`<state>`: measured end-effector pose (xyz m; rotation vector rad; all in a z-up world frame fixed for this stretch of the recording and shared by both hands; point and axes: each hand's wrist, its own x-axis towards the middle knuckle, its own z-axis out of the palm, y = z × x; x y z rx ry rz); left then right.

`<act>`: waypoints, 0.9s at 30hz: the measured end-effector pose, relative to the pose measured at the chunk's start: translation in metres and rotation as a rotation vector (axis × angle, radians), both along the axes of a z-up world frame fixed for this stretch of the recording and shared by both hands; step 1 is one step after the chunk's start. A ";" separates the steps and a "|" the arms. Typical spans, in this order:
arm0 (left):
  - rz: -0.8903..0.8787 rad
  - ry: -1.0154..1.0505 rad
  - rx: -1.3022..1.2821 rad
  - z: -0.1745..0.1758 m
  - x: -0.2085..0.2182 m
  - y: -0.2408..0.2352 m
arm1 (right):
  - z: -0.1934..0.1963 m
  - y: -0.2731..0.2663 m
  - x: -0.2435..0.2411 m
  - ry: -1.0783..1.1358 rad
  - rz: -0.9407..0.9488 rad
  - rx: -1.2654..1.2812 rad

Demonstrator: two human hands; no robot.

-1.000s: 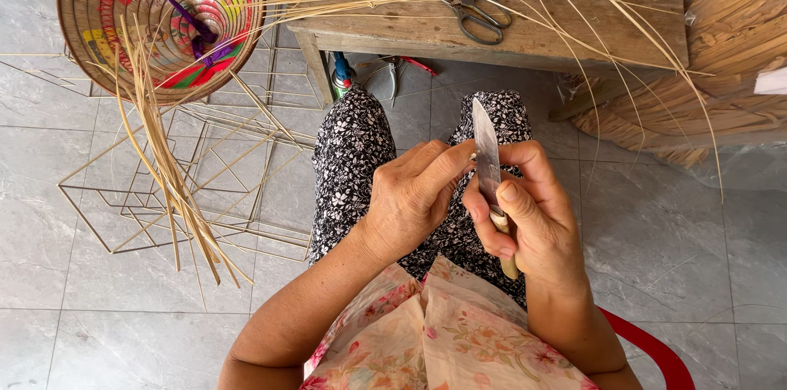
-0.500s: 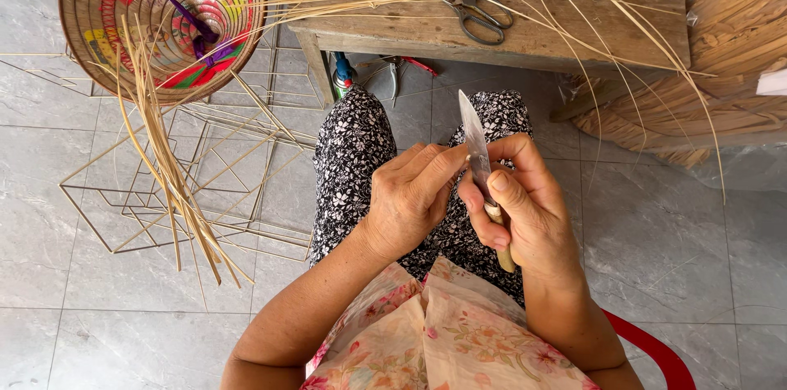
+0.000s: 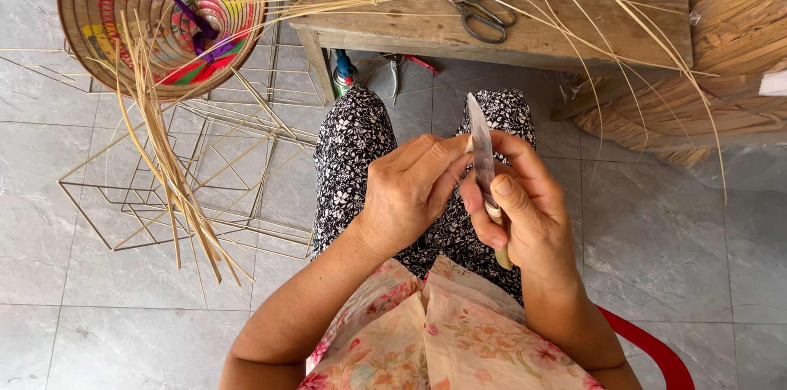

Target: The person sits on a red chair and weaves thin dried plant strips into a wire basket frame. They repeatedly pull strips through the frame, trim excess with a knife, and smooth the woven sections. A finished colorful basket sits nearby on the floor.

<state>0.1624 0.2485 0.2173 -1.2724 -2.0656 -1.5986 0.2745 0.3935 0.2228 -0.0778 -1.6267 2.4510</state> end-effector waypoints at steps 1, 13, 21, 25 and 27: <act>0.007 -0.015 -0.002 -0.001 0.001 0.001 | -0.001 -0.001 -0.001 0.010 -0.005 0.008; 0.091 -0.078 0.036 -0.012 0.008 0.007 | -0.003 -0.010 -0.002 0.004 -0.061 -0.004; 0.138 0.065 0.074 -0.012 -0.008 0.003 | -0.010 -0.009 -0.010 -0.027 -0.012 0.037; 0.139 0.036 0.025 -0.009 -0.011 0.005 | -0.012 -0.010 -0.010 -0.050 -0.043 0.026; 0.104 -0.016 -0.071 -0.010 -0.011 0.003 | -0.012 -0.010 -0.008 -0.044 -0.043 0.023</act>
